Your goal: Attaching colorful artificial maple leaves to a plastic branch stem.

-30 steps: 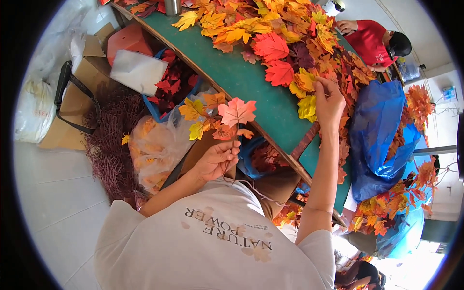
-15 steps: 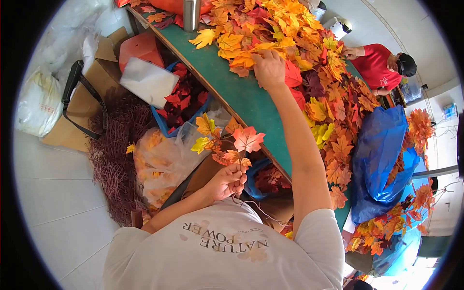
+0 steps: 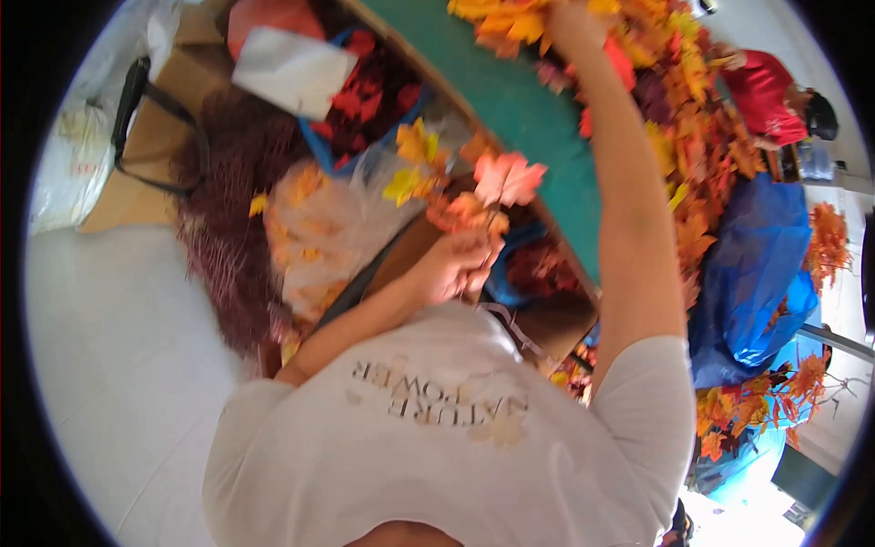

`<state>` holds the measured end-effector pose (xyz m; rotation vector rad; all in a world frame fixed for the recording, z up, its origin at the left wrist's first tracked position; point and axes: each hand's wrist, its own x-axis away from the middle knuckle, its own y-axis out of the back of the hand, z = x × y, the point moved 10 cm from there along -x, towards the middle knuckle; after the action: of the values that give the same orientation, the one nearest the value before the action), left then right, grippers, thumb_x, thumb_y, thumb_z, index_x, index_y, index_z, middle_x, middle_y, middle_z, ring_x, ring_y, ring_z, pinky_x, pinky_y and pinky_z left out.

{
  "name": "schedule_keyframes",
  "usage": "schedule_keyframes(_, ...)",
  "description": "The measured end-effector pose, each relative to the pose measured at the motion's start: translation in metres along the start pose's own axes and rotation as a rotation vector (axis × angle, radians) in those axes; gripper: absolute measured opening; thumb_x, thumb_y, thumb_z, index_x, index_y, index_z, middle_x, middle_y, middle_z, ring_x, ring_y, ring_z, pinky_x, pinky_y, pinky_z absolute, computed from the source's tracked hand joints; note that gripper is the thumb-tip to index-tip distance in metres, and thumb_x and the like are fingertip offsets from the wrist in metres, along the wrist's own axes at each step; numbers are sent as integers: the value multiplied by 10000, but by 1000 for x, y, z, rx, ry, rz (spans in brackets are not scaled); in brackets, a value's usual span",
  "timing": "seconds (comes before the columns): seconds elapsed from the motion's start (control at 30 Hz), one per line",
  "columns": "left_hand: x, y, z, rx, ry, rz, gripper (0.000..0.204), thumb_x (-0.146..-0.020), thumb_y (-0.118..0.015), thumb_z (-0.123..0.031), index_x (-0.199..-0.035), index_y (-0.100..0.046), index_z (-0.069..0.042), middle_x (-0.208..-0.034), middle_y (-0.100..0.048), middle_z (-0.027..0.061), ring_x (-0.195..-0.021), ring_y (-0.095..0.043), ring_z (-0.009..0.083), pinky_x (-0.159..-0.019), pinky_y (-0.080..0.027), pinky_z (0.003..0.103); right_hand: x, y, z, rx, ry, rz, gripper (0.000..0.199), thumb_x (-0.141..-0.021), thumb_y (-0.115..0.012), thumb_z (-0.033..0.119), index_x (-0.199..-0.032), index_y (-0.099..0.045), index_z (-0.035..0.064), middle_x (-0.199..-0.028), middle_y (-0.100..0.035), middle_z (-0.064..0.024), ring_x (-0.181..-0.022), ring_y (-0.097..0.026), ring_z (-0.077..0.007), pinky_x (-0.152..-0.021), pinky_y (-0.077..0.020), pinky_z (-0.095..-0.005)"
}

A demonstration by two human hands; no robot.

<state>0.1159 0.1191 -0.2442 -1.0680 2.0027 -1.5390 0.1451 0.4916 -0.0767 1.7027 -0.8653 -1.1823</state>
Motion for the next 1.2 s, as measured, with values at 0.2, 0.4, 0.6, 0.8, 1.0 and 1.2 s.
schedule_keyframes(0.2, -5, 4, 1, -169, -36, -35, 188, -929, -488, -69, -1104, -546, -29, -837, -458, -2, -614, -449, 87, -528, -351, 197, 6, 28, -40, -349, -223, -199, 259, -821, -606, 267, -882, -668, 24, -806, -656, -159, -697, -622, -302, -585, -510, -386)
schedule_keyframes(0.4, -7, -30, -1, -71, -45, 78, 374, -922, -480, -43, -1295, -455, -38, -926, -465, 13, -736, -450, 96, -650, -382, 212, 18, 50, -112, -534, -314, -136, 187, -759, -691, 178, -844, -672, 13, -710, -644, -162, -570, -581, -280, -534, -460, -375)
schedule_keyframes(0.6, -7, -72, -4, -67, -109, 118, 467, -884, -542, -21, -1330, -429, -97, -958, -521, 44, -816, -549, 137, -735, -473, 273, 133, 75, -118, -1607, -435, -177, 119, -862, -577, 64, -934, -623, -20, -976, -636, -126, -847, -648, -240, -704, -559, -322)
schedule_keyframes(0.8, -36, -116, -6, -286, -188, 29, 470, -877, -549, 1, -1321, -432, -98, -854, -552, 37, -745, -594, 160, -658, -530, 316, 314, 77, -102, -2154, -750, -297, 109, -850, -605, 12, -944, -588, -40, -948, -620, -99, -866, -645, -216, -756, -571, -261)
schedule_keyframes(1.0, -63, -137, 23, -396, -134, 15, 504, -874, -568, -19, -1343, -391, -63, -819, -541, 30, -723, -573, 121, -592, -519, 260, 387, 54, -103, -2266, -976, -524, 120, -861, -593, 19, -957, -584, -52, -913, -612, -91, -874, -647, -217, -745, -564, -231)
schedule_keyframes(1.2, -77, -138, 25, -362, -157, 11, 481, -865, -579, -12, -1318, -421, -45, -1056, -526, 49, -729, -580, 140, -626, -518, 276, 379, 64, -104, -2335, -887, -333, 176, -848, -607, 18, -1004, -583, -57, -925, -621, -92, -837, -644, -191, -724, -558, -231)
